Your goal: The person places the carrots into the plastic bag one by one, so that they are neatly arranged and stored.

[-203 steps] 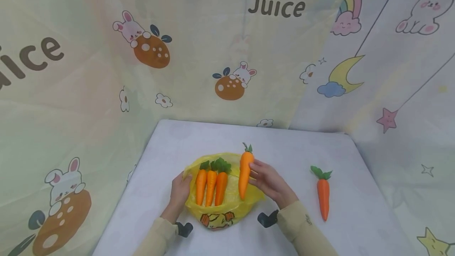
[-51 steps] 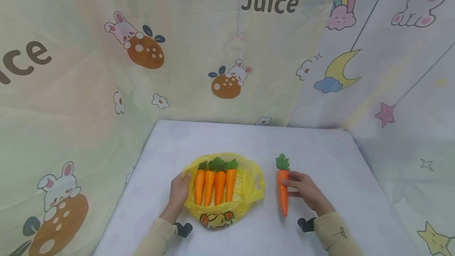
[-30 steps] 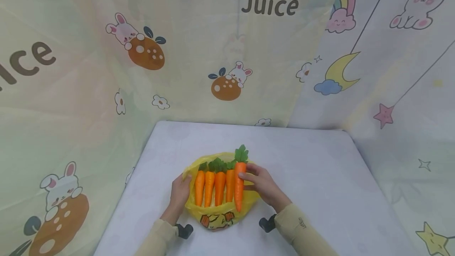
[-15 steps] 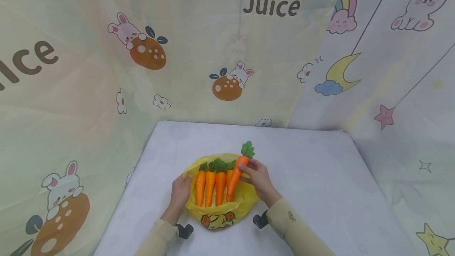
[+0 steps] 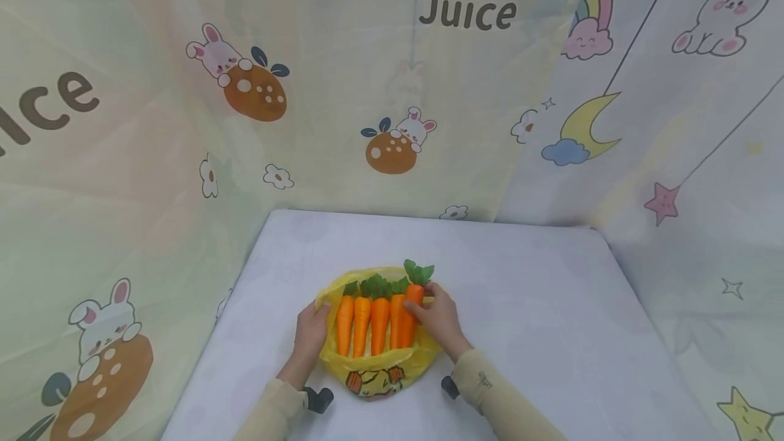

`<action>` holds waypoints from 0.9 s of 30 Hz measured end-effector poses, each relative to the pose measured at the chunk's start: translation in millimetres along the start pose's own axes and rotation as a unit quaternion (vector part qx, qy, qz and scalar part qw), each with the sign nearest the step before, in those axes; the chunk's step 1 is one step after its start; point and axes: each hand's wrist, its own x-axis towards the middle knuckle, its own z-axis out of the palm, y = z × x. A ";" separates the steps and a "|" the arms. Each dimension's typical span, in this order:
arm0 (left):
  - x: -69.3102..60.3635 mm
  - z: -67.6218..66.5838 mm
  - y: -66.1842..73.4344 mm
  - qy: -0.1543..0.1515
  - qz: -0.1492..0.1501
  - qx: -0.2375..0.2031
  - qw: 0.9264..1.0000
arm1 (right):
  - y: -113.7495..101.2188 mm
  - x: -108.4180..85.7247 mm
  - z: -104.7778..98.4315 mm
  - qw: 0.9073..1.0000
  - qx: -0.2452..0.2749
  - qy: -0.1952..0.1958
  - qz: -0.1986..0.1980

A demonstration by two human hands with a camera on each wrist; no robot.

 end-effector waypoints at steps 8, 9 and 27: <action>-0.7 0.3 -0.3 0.000 -0.006 0.002 1.000 | 3.5 1.3 5.3 0.998 -0.061 0.008 -0.010; -0.8 0.0 -0.3 0.001 -0.004 0.005 1.000 | 4.2 1.6 6.0 0.997 -0.070 0.008 -0.010; -4.0 -0.8 2.1 -0.004 0.007 -0.003 1.000 | 2.5 -0.7 10.9 0.991 -0.129 0.008 -0.014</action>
